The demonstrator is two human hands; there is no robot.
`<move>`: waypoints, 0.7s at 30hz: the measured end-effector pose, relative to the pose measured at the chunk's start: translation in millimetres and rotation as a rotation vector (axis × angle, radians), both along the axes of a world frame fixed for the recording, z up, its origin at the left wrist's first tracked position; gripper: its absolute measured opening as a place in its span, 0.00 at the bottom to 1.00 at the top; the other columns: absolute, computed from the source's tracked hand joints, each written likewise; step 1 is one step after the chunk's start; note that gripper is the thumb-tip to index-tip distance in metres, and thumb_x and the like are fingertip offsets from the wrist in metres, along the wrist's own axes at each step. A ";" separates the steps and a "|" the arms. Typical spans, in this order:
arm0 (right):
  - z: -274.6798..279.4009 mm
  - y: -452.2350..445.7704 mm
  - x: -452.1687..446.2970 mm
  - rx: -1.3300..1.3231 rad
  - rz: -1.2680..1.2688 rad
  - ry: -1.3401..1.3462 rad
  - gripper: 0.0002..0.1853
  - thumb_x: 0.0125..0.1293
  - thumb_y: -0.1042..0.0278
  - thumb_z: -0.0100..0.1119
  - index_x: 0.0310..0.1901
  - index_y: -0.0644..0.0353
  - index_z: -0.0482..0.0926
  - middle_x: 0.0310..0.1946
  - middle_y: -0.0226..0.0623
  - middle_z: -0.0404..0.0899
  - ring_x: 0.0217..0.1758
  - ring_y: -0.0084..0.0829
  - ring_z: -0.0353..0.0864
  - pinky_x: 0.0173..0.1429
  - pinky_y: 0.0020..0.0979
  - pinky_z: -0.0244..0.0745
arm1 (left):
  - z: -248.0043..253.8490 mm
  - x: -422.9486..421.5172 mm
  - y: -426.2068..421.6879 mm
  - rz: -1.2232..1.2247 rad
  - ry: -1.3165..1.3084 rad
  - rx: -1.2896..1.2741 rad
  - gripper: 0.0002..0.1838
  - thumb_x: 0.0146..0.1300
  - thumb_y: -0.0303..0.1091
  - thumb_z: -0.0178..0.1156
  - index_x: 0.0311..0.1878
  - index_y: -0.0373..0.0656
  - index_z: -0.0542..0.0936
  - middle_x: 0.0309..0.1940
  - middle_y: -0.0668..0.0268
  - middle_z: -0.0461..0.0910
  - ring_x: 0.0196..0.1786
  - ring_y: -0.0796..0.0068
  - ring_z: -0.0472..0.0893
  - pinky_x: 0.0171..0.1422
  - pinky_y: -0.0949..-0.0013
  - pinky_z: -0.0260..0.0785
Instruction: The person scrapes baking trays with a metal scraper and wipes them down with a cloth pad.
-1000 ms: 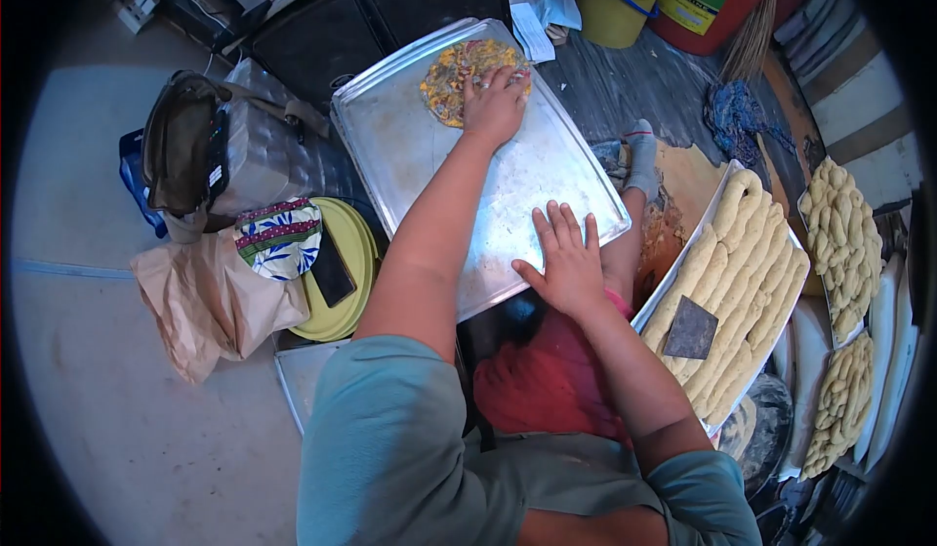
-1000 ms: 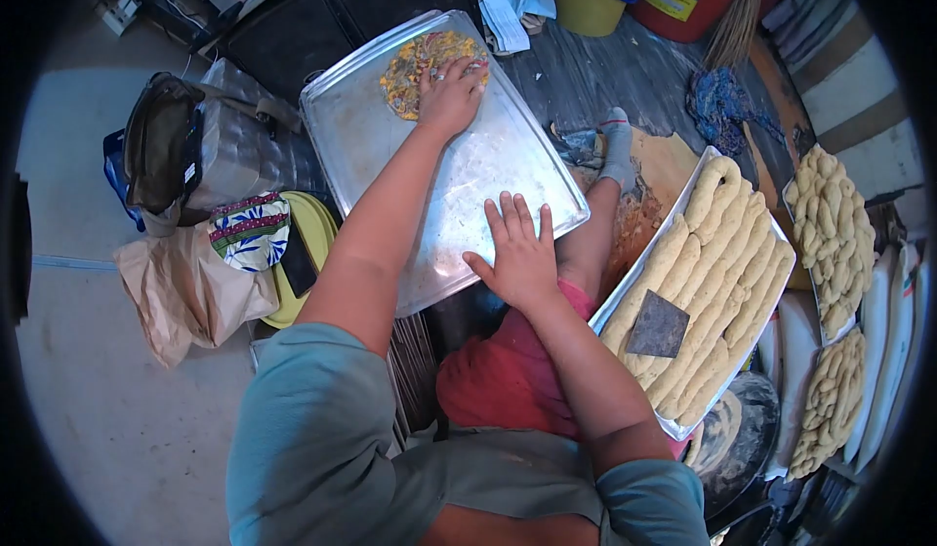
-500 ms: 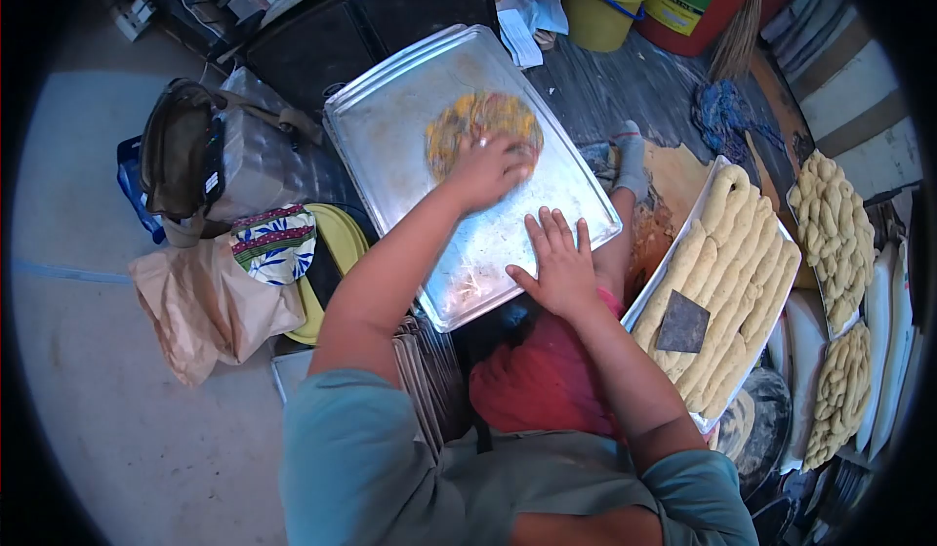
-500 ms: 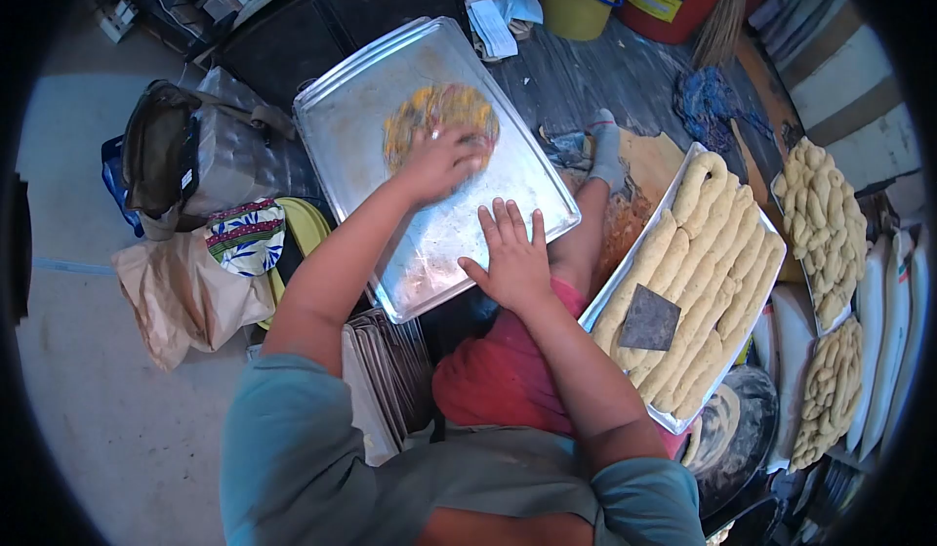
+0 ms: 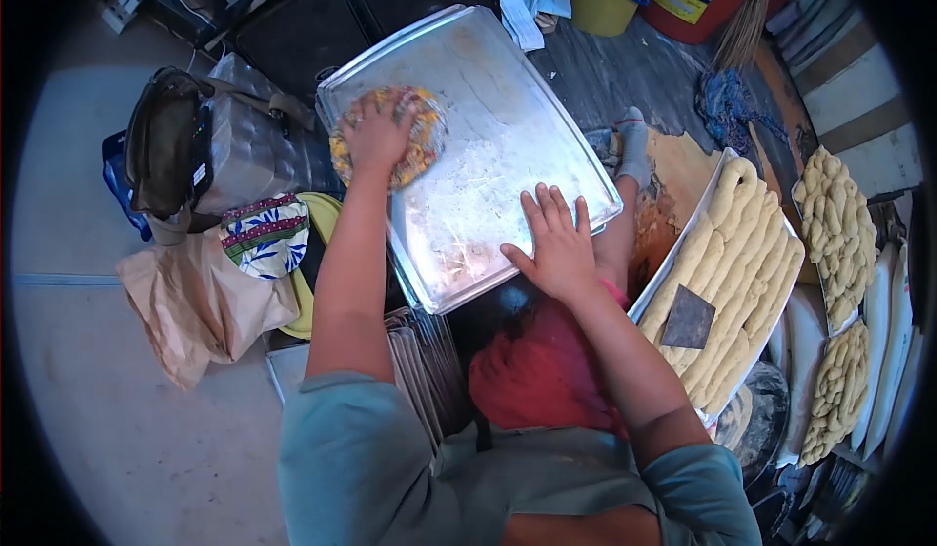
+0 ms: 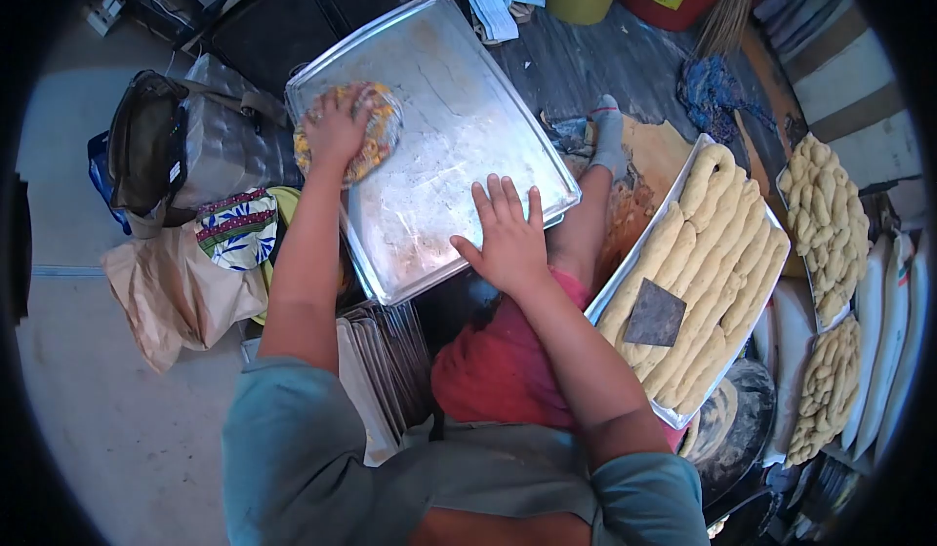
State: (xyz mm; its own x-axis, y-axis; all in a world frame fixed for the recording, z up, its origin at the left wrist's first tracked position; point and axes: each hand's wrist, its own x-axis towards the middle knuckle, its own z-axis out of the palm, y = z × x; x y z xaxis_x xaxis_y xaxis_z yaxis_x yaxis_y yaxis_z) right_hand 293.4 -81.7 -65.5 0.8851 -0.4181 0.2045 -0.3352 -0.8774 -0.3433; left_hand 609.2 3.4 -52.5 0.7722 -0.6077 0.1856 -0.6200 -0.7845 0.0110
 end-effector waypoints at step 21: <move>-0.9 -4.9 -8.3 0.008 0.033 0.104 0.42 0.64 0.36 0.50 0.73 0.53 0.56 0.73 0.45 0.56 0.78 0.40 0.50 0.78 0.52 0.34 | 3.8 -36.9 35.4 -0.046 0.026 0.061 0.40 0.64 0.70 0.42 0.74 0.57 0.61 0.74 0.52 0.54 0.77 0.51 0.52 0.77 0.40 0.35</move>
State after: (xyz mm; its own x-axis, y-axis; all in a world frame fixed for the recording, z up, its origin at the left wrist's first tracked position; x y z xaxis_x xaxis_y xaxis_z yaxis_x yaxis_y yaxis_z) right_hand 285.1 -86.6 -66.4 0.9147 -0.3893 0.1080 -0.3400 -0.8861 -0.3150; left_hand 572.3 38.7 -48.7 0.7471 -0.6524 0.1270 -0.6558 -0.7547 -0.0191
